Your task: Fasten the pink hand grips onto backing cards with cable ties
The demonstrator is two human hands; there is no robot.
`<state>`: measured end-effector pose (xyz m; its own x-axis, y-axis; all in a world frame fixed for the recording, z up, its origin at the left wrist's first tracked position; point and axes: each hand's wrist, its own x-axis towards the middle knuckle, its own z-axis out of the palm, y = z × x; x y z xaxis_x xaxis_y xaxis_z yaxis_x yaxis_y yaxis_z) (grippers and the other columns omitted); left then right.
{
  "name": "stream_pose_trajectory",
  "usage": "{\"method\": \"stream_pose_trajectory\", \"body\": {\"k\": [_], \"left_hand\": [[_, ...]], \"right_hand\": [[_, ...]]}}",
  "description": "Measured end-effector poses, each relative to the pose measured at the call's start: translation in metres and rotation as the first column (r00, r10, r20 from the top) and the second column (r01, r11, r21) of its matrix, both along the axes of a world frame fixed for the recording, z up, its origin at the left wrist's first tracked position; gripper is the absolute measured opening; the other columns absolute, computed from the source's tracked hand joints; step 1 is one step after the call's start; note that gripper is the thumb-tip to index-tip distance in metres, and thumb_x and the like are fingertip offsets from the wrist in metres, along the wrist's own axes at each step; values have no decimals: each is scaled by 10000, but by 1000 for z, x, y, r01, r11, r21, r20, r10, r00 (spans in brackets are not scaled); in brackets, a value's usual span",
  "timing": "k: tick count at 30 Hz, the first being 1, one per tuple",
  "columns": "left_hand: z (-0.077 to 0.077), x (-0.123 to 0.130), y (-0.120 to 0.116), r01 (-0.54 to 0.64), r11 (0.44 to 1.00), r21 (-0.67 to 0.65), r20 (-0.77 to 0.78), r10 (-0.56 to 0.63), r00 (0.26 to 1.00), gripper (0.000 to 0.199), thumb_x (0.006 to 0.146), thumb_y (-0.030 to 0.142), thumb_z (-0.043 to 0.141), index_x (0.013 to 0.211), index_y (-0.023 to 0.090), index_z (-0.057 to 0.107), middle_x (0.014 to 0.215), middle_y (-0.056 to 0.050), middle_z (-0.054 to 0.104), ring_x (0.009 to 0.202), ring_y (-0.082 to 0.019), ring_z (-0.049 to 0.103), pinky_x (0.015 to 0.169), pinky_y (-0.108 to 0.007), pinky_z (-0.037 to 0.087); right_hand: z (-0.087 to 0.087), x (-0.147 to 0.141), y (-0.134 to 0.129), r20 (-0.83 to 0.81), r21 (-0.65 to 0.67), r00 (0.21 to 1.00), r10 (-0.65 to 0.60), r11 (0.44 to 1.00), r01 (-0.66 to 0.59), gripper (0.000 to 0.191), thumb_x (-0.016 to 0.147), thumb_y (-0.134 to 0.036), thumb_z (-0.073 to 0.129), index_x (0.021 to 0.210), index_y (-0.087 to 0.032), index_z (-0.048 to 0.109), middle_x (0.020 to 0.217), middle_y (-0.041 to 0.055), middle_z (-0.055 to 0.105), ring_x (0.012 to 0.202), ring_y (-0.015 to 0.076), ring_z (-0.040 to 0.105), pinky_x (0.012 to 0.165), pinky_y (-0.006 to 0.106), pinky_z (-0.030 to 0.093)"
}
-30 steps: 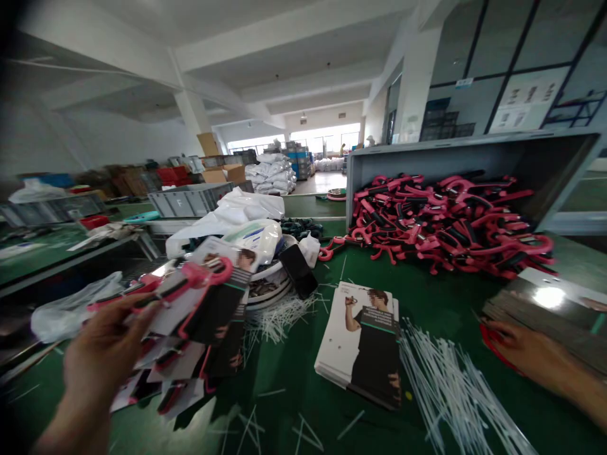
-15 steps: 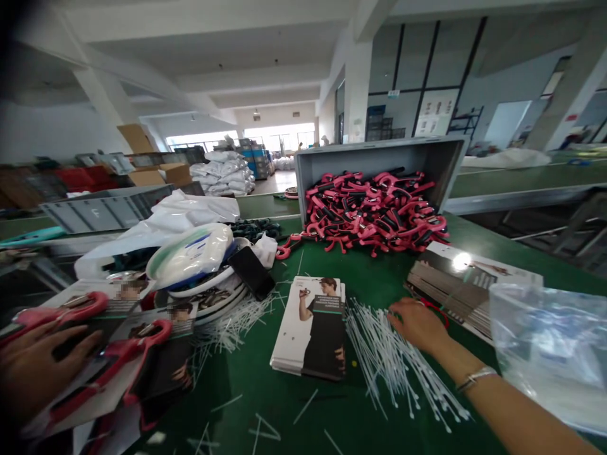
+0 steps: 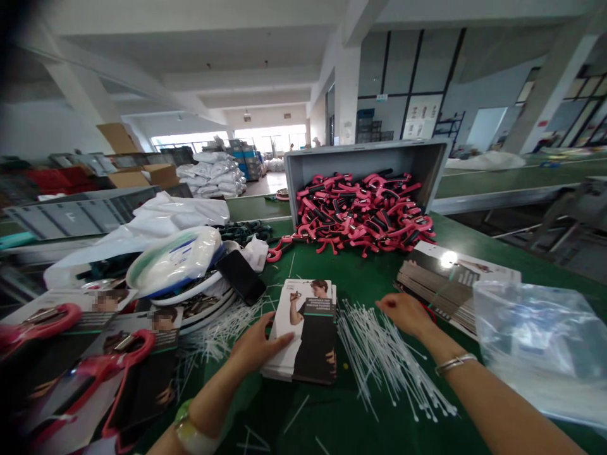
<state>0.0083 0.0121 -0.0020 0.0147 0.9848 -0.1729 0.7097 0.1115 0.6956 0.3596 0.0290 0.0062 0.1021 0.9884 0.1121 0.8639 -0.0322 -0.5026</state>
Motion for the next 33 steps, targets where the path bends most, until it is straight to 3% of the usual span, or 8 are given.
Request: {"method": "stream_pose_trajectory", "body": {"k": [5,8,11,16,19,23,28,33], "left_hand": [[-9,-5,26,10,992,128,10,-11,1000,446,652,538,630,924,185,633,947,-100,673,859,-264,608,708,-314,403],[-10,-10,33,-67,987,148,176,41,983,292,618,445,681,698,173,611,742,-65,645,731,-227,589,638,-290,384],[-9,-9,33,-143,986,88,347,104,932,270,627,405,677,648,171,545,617,-18,579,603,-175,551,556,-258,370],[3,6,21,-95,995,-33,515,99,851,322,739,420,577,910,151,536,600,-2,597,515,-150,564,495,-241,408],[11,19,6,19,998,-68,682,32,731,562,678,326,671,1182,182,465,711,-16,659,557,-148,592,529,-240,434],[16,33,-12,150,988,-46,792,-56,608,392,689,399,665,997,159,633,871,-60,677,661,-140,595,596,-230,434],[20,41,-22,217,961,-172,781,-1,624,506,601,589,671,787,119,675,644,-41,627,545,-124,526,524,-233,387],[24,42,-22,248,950,-190,827,18,562,448,567,574,703,661,144,624,719,-39,644,624,-140,551,538,-234,378]], "right_hand": [[17,15,7,-319,180,929,-189,950,255,360,699,-526,523,638,-188,629,588,35,640,500,146,535,478,258,374],[25,13,14,-535,219,825,-184,913,345,405,701,-583,499,668,-184,563,566,19,607,404,101,462,411,240,364],[33,7,16,-695,228,706,-138,888,399,429,681,-617,529,692,-188,513,590,7,598,386,73,442,370,211,356],[43,-16,12,-832,184,552,-51,914,361,473,592,-617,653,694,-185,491,590,-1,596,394,69,469,311,167,302],[44,-45,8,-871,156,492,-12,941,299,495,554,-602,698,711,-176,501,606,-3,607,407,71,494,306,156,309],[42,-86,6,-922,106,386,24,976,192,495,542,-577,726,711,-173,497,600,-14,608,406,67,507,302,144,308],[36,-123,11,-902,118,426,72,990,83,473,606,-603,663,719,-183,476,606,-15,601,409,73,516,303,147,302],[23,-140,20,-829,141,550,105,990,25,375,735,-554,549,711,-189,470,616,6,605,415,98,533,307,176,336]]}}
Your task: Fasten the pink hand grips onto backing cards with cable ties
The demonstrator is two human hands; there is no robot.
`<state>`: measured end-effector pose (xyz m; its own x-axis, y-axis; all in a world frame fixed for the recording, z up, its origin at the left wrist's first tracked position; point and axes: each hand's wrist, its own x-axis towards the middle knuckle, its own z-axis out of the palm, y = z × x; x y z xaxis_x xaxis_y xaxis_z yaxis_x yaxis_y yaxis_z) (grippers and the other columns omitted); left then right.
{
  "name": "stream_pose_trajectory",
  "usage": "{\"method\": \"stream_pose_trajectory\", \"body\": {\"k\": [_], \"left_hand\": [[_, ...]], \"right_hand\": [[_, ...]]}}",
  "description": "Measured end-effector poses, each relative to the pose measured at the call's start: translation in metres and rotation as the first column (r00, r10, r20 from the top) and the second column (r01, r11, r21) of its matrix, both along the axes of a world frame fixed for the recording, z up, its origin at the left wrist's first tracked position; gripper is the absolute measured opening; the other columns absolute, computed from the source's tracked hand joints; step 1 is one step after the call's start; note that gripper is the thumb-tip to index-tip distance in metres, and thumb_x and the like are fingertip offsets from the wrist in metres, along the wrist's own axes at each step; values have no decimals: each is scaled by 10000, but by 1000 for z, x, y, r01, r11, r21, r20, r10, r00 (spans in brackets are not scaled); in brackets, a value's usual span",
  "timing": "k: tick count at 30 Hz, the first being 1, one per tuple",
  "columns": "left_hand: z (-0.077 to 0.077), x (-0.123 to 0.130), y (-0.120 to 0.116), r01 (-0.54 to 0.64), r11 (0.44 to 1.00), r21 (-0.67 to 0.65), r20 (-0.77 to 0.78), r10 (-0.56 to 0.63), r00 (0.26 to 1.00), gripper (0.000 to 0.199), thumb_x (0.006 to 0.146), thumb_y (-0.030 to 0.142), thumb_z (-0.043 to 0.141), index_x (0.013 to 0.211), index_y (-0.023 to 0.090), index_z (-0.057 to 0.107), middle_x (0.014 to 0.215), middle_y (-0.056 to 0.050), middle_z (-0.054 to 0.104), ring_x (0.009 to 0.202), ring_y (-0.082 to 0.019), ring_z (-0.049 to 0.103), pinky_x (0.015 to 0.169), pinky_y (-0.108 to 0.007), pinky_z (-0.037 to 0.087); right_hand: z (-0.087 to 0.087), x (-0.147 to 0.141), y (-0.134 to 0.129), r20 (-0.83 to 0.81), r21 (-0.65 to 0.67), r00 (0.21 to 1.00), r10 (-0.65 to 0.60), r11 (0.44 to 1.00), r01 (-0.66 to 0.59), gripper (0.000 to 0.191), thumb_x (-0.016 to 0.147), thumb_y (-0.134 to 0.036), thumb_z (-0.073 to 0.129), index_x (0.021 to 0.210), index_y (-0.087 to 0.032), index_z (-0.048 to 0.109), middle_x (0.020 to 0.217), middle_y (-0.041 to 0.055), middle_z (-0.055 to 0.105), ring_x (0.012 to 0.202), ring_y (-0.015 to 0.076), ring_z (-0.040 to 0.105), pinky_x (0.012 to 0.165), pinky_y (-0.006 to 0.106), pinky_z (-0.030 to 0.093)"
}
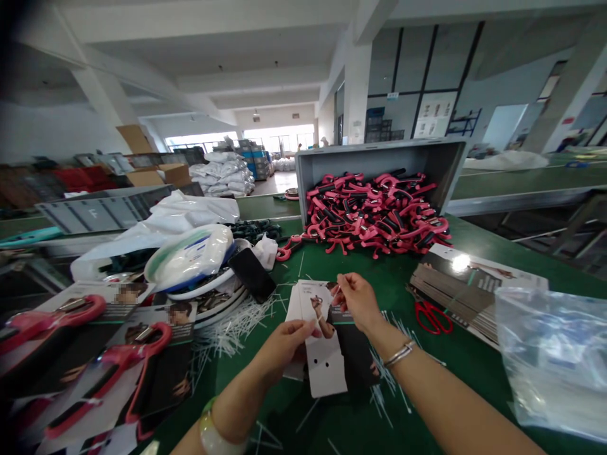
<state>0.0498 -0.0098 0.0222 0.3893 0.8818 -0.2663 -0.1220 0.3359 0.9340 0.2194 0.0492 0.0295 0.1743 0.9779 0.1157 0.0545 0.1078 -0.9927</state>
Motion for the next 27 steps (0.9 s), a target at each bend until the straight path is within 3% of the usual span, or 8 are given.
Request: {"method": "stream_pose_trajectory", "body": {"k": [3,6,10,13,16,19,23,27], "left_hand": [[0,0,1,-20,1000,-1,28,20,999,416,543,532,735,599,148,587,675,-38,641,659,-157,565,563,-241,375],[-1,0,3,-90,995,-50,8,91,996,401,532,506,746,595,142,590,586,-26,612,579,-144,540,566,-255,362],[-5,-1,6,-137,985,-106,-7,137,991,415,501,504,761,622,142,599,580,-38,624,533,-152,534,542,-262,352],[-8,-2,6,-158,981,-110,-16,158,987,422,515,515,756,649,142,612,570,-32,620,524,-152,537,523,-252,350],[-11,-5,5,-180,980,-89,5,181,984,436,597,537,705,742,131,642,595,-31,628,516,-139,541,521,-244,371],[-12,-6,4,-249,968,-26,52,250,967,498,590,430,752,970,138,615,770,-54,672,602,-150,593,572,-245,427],[-12,-3,5,-363,928,-87,135,372,918,1038,494,187,809,1366,267,252,920,-46,669,681,-182,638,620,-282,475],[-9,3,4,-310,934,-176,245,347,905,703,511,214,791,1150,121,515,785,-70,685,615,-183,627,614,-296,475]], "right_hand": [[-3,0,0,113,27,994,2,1000,-5,293,782,-472,523,786,-179,528,721,52,647,499,144,590,364,236,429],[-3,5,-10,421,225,905,-61,974,-39,255,780,-291,560,1003,-175,601,1049,118,641,868,223,627,667,347,539],[-13,13,-22,875,481,289,-389,766,-427,305,788,-101,501,1036,-191,654,1163,131,605,1056,267,546,828,409,501],[-21,18,-21,845,512,162,-510,682,-522,277,788,-66,493,970,-165,679,999,131,664,942,244,593,732,345,531],[-20,23,-15,828,552,221,-516,675,-489,265,819,-79,465,949,-163,680,880,100,684,830,202,620,700,301,526],[-11,23,-23,765,627,438,-473,703,-336,230,869,-157,449,911,-176,674,845,84,689,790,183,635,721,297,519],[-8,11,-52,589,611,727,-353,783,-115,142,867,-237,514,854,-208,652,822,47,694,778,166,655,701,274,528],[-22,0,-66,547,595,794,-265,791,-146,128,856,-235,534,843,-214,660,817,36,706,770,165,668,701,279,543]]}}
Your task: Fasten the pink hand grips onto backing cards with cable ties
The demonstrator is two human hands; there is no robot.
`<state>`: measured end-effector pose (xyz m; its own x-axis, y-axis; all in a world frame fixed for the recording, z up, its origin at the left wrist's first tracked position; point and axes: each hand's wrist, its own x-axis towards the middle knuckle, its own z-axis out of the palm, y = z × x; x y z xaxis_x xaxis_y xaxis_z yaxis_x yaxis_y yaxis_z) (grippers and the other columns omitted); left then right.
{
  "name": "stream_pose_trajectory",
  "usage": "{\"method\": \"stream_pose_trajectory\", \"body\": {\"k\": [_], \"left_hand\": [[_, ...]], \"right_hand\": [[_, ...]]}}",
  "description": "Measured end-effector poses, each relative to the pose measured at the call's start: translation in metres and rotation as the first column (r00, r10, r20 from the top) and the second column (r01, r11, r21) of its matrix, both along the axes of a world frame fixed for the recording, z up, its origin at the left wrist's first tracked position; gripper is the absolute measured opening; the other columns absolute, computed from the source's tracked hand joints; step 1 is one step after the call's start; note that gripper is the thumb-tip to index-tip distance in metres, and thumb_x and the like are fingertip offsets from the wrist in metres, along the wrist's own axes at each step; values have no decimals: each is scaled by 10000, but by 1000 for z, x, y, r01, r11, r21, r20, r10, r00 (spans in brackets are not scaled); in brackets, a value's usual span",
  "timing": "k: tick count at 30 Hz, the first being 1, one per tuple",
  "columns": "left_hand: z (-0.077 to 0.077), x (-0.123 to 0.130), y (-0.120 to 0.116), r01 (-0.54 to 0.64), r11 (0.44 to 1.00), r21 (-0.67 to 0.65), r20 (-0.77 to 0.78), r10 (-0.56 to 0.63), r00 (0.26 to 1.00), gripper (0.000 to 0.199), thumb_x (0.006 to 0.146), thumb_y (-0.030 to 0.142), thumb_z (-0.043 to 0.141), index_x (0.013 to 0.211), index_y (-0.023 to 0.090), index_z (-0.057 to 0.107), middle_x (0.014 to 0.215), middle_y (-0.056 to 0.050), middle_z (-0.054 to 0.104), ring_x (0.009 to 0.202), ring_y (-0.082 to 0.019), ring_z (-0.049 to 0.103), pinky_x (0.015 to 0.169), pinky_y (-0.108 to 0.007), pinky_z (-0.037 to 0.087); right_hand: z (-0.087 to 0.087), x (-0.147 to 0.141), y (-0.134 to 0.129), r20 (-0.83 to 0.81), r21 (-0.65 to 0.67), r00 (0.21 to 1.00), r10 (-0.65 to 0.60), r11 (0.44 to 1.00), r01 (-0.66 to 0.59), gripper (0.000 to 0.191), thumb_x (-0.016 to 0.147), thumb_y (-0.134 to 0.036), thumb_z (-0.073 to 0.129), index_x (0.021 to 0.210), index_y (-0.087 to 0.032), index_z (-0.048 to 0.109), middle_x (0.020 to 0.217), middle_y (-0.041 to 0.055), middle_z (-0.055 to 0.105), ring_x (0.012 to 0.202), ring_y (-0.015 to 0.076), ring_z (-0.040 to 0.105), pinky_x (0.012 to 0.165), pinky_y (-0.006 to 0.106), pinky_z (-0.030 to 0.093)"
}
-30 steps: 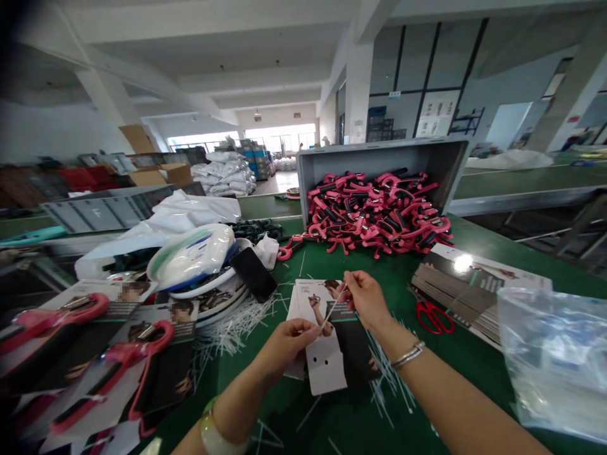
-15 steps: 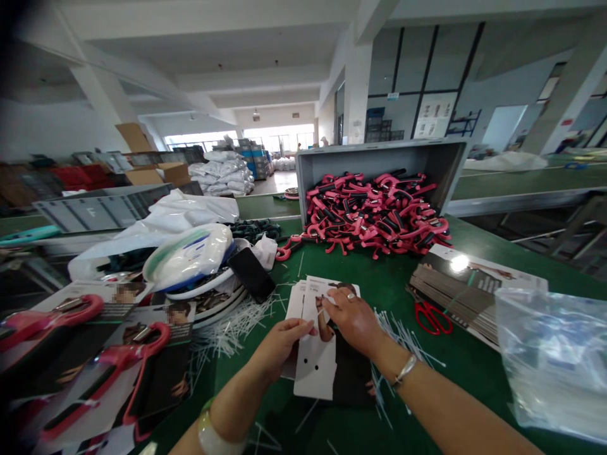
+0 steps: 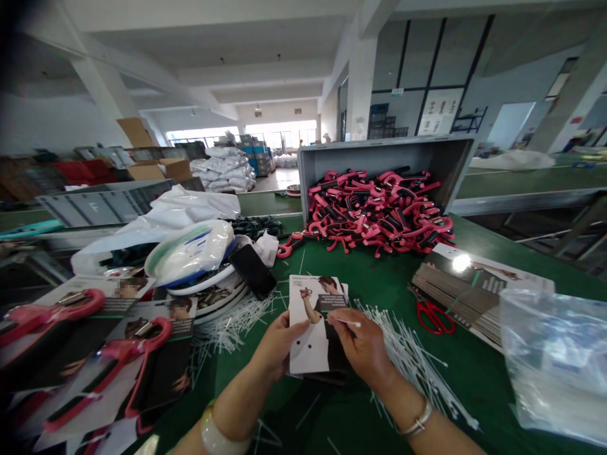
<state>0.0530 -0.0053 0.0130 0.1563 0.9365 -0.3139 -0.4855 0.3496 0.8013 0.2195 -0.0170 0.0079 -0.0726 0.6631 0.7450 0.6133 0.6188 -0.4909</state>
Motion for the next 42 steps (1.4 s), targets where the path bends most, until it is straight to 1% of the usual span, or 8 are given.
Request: {"method": "stream_pose_trajectory", "body": {"k": [2,4,15,18,24,30,36,42], "left_hand": [[1,2,-1,19,1000,-10,36,-18,999,516,516,230,788,979,103,597,713,-63,681,585,-180,620,598,-291,467],[2,3,-2,8,1000,-18,57,-7,998,479,525,217,781,960,119,604,700,-52,685,577,-181,622,586,-288,464],[11,4,-10,11,997,-74,96,-4,995,591,643,286,729,1180,226,493,847,-33,688,629,-170,631,617,-278,462],[12,4,-11,-7,997,-81,102,16,995,641,658,287,715,1234,237,437,886,-38,684,606,-159,624,595,-269,460],[5,2,-8,-18,999,-42,127,23,992,699,672,320,720,1282,239,388,922,-49,680,690,-183,649,645,-290,487],[8,2,-14,-1,1000,8,150,0,989,699,656,353,739,1271,255,420,978,-55,683,789,-212,661,722,-316,495],[9,4,-20,13,1000,4,126,-13,992,711,600,330,781,1223,223,455,868,-42,687,679,-189,642,645,-295,482],[3,-3,-17,-8,1000,13,108,6,994,708,528,196,792,1177,188,511,848,-44,688,688,-190,634,681,-300,479]], "right_hand": [[-5,-1,1,-12,-12,1000,0,1000,0,135,857,-241,532,854,-214,664,823,38,708,769,168,671,700,288,550],[-6,-1,5,-3,-17,1000,1,1000,-1,142,859,-246,527,864,-216,666,821,38,709,764,172,673,696,296,554],[1,-5,5,172,109,980,100,987,-120,177,853,-158,491,919,-219,643,851,45,700,782,158,661,687,277,549],[7,-6,2,120,137,991,54,988,-70,158,842,-147,519,919,-218,637,851,44,701,787,156,660,706,275,546],[15,-8,2,63,46,997,43,998,-46,130,858,-218,523,868,-225,652,811,35,703,763,165,665,680,282,546],[11,-9,4,51,18,999,3,1000,-4,130,871,-235,508,875,-224,638,815,43,697,766,170,657,694,301,541],[8,-14,8,257,109,964,68,989,-99,198,862,-149,460,898,-208,646,847,64,666,785,174,612,671,310,523],[15,-6,3,384,-20,917,104,994,-104,238,842,-190,492,1001,-223,666,983,91,647,923,225,588,779,402,499]]}}
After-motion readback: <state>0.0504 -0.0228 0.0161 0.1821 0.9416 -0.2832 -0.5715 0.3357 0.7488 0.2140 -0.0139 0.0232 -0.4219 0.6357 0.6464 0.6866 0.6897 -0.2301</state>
